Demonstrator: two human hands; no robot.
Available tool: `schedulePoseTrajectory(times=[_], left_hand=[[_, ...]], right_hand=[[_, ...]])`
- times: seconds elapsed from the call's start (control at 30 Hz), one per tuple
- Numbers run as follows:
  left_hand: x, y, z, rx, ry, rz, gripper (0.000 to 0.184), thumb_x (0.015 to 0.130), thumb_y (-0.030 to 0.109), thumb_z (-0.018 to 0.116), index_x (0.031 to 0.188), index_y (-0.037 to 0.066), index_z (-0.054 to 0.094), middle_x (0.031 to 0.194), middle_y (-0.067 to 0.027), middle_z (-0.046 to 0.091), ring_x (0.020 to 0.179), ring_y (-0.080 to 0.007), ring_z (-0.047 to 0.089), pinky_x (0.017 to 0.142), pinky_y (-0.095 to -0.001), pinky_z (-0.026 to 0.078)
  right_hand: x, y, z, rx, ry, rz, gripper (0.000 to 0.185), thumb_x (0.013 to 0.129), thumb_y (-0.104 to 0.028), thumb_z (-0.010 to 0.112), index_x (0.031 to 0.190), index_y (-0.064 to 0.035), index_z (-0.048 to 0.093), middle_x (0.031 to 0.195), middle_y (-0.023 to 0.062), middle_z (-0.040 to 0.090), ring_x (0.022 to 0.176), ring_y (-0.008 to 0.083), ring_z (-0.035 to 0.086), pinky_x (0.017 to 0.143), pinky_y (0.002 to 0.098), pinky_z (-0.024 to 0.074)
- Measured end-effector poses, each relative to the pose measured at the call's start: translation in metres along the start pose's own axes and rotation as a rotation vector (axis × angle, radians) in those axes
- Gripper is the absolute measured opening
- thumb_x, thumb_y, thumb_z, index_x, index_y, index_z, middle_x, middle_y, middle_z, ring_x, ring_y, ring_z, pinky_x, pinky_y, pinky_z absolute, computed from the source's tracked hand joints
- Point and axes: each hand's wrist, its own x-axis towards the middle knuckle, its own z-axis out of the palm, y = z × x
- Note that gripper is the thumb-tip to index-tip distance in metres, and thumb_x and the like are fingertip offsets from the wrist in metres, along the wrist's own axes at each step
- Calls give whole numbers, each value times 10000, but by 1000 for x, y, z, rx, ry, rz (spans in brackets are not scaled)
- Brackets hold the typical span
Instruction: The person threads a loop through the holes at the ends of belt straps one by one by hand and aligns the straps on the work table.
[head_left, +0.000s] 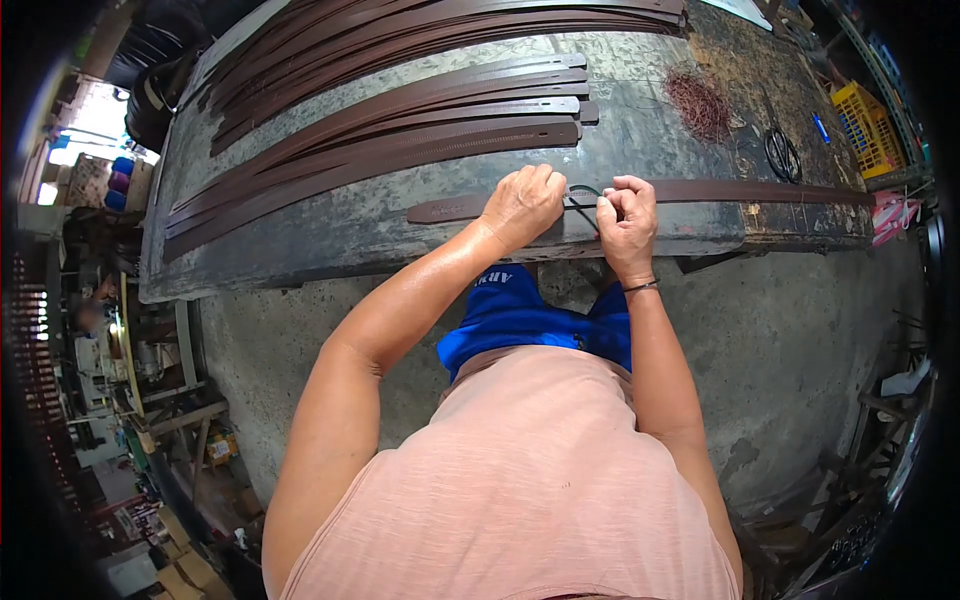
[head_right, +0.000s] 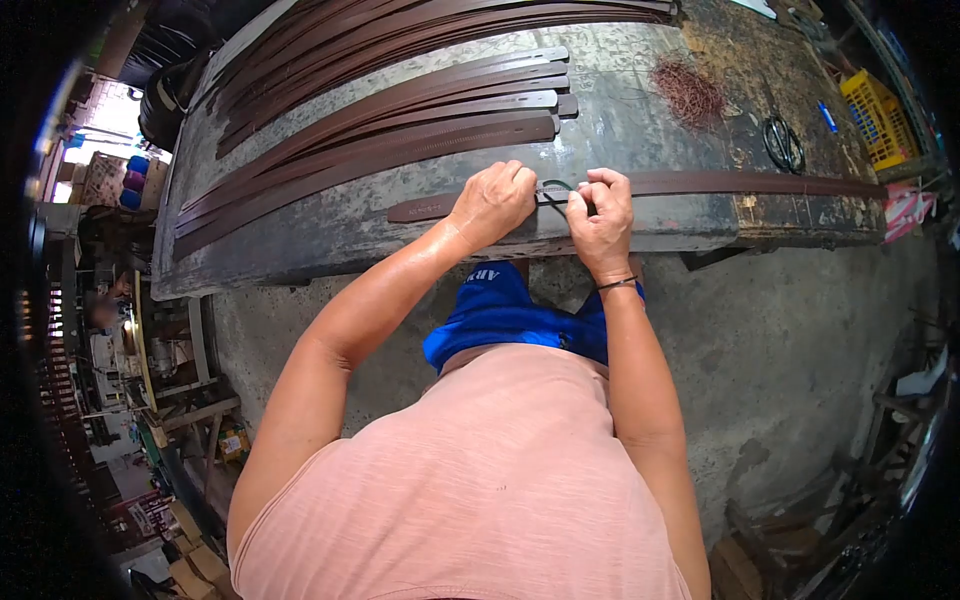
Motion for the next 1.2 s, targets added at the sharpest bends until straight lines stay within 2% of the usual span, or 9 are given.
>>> schedulePoseTrajectory(times=[0.07, 0.4, 0.5, 0.57, 0.77, 0.87, 1.0, 1.1, 1.2], left_hand=[[0, -1, -1, -6, 10, 0, 132, 755, 74, 644, 789, 55, 518, 754, -109, 542, 704, -291, 601, 642, -403, 523], [-4, -4, 2, -26, 1, -12, 103, 775, 75, 631, 802, 55, 534, 765, -99, 548, 725, -281, 602, 651, -392, 525], [-6, -7, -1, -30, -34, 27, 79, 777, 67, 619, 811, 53, 549, 781, -97, 554, 743, -277, 605, 662, -388, 529], [-6, -8, -4, -30, -61, 64, 68, 777, 63, 612, 818, 51, 558, 791, -97, 557, 751, -274, 606, 667, -386, 532], [4, -3, -9, 7, -208, 123, 52, 770, 63, 604, 807, 49, 570, 801, -99, 556, 771, -277, 616, 689, -381, 541], [8, -1, -6, 101, -239, 125, 56, 767, 69, 605, 799, 48, 564, 797, -98, 553, 765, -282, 616, 684, -382, 540], [0, -5, 0, 42, -93, 68, 91, 757, 71, 621, 800, 52, 543, 775, -100, 546, 733, -283, 601, 661, -385, 527], [-4, -3, 2, -12, 4, 14, 114, 760, 75, 635, 802, 56, 530, 755, -100, 541, 710, -285, 591, 652, -391, 519], [-5, -2, 3, -8, 31, -18, 125, 771, 80, 644, 807, 59, 526, 736, -96, 541, 694, -285, 587, 649, -394, 516]], right_hand=[[2, -7, -2, -65, -17, -95, 74, 781, -8, 679, 802, 9, 610, 1088, 149, 568, 929, 273, 609, 795, 361, 519], [1, -5, -1, -85, -13, -122, 71, 779, -10, 677, 809, 11, 616, 1093, 157, 567, 949, 280, 605, 807, 363, 514], [0, -6, 0, -30, 8, 9, 58, 807, -23, 671, 802, 8, 622, 1101, 138, 569, 893, 227, 622, 736, 321, 522], [2, -20, -2, 161, 30, 251, 72, 836, -38, 668, 797, 4, 625, 1103, 108, 570, 788, 133, 603, 633, 254, 496], [4, -1, -1, 88, 98, 93, 79, 849, -41, 670, 799, 3, 627, 1110, 84, 563, 668, 56, 504, 564, 207, 437], [5, 0, 0, 89, 101, 88, 82, 851, -44, 671, 799, 4, 629, 1112, 82, 560, 663, 56, 497, 558, 205, 431], [3, -5, 1, 123, 106, 111, 80, 854, -45, 669, 803, 3, 630, 1115, 86, 560, 685, 66, 527, 556, 214, 443], [2, -16, -3, 133, 10, 224, 68, 846, -42, 671, 810, 2, 633, 1120, 104, 563, 737, 111, 583, 556, 239, 468], [-1, -1, 0, 53, -22, 109, 60, 823, -34, 679, 815, 4, 633, 1120, 130, 564, 832, 195, 621, 634, 293, 511]])
